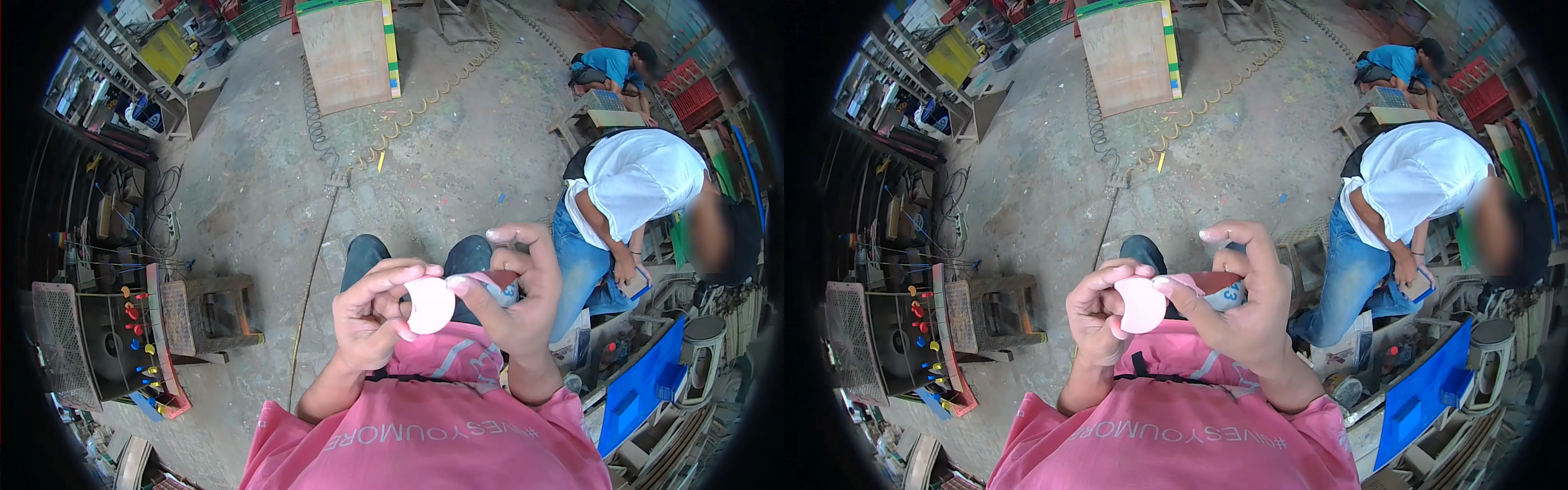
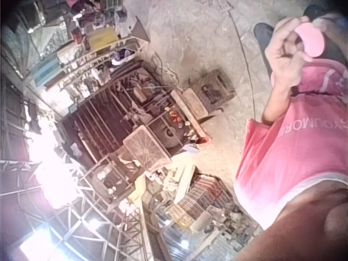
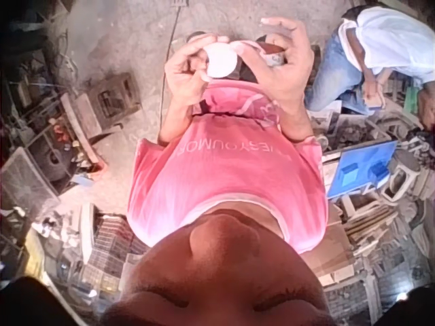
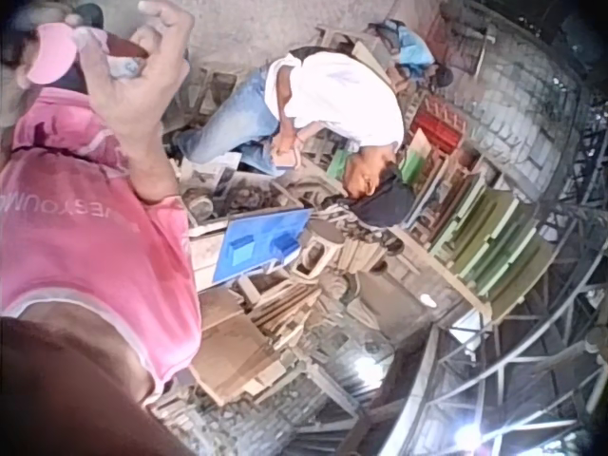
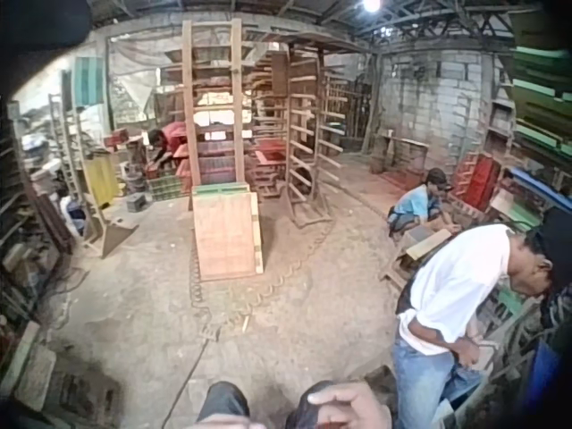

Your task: The person smooths a small pink plastic part using a piece of sandpaper. They hold the part in one hand and rub the sandpaper over its surface repeatedly, rotating the part to treat different sides. The person continues this sanding process throughout the clip.

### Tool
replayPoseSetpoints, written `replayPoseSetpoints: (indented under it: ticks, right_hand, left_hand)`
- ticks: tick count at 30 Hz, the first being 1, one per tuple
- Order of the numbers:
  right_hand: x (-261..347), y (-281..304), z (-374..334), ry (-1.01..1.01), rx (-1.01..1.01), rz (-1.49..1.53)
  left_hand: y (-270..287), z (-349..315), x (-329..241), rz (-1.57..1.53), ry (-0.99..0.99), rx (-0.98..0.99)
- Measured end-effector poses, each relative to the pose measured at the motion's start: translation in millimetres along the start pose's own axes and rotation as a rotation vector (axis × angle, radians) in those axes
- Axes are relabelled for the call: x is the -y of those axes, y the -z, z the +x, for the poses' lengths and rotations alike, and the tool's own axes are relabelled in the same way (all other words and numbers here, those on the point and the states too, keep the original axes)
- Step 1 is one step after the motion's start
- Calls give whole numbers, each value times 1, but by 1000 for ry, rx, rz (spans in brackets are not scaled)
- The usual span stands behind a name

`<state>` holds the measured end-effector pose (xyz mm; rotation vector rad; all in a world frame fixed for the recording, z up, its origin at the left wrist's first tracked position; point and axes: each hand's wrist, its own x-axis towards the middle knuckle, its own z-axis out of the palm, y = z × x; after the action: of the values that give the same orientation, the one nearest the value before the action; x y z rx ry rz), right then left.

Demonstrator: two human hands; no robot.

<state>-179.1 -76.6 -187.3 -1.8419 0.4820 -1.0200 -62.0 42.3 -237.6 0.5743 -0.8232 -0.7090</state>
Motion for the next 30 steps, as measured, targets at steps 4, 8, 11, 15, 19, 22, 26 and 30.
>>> replayPoseSetpoints:
  ticks: [4, 8, 11, 15, 19, 22, 26, 30]
  right_hand:
    - [10, 2, -4, -52, 75, -6]
    - [10, 2, -12, -78, 200, 24]
    - [-1, 4, -11, -61, 158, 31]
    - [-9, 7, -1, -85, 76, 33]
    - [4, 8, 0, -51, 121, -2]
    - [13, 4, -7, 48, 229, -1]
    - [-2, 9, -7, 23, 241, 38]
    - [-7, 15, 1, 22, 148, -24]
  left_hand:
    - [4, -1, 6, 78, 54, -81]
    - [-4, -2, 4, 122, 118, -195]
    - [3, -1, 5, 57, 105, -45]
    - [7, -3, 3, -51, 221, -7]
    - [6, -3, 2, -40, 228, -19]
    - [2, -1, -2, -42, 251, -48]
    - [4, -2, -5, 32, 324, 48]
    - [7, -3, -4, 9, 380, 118]
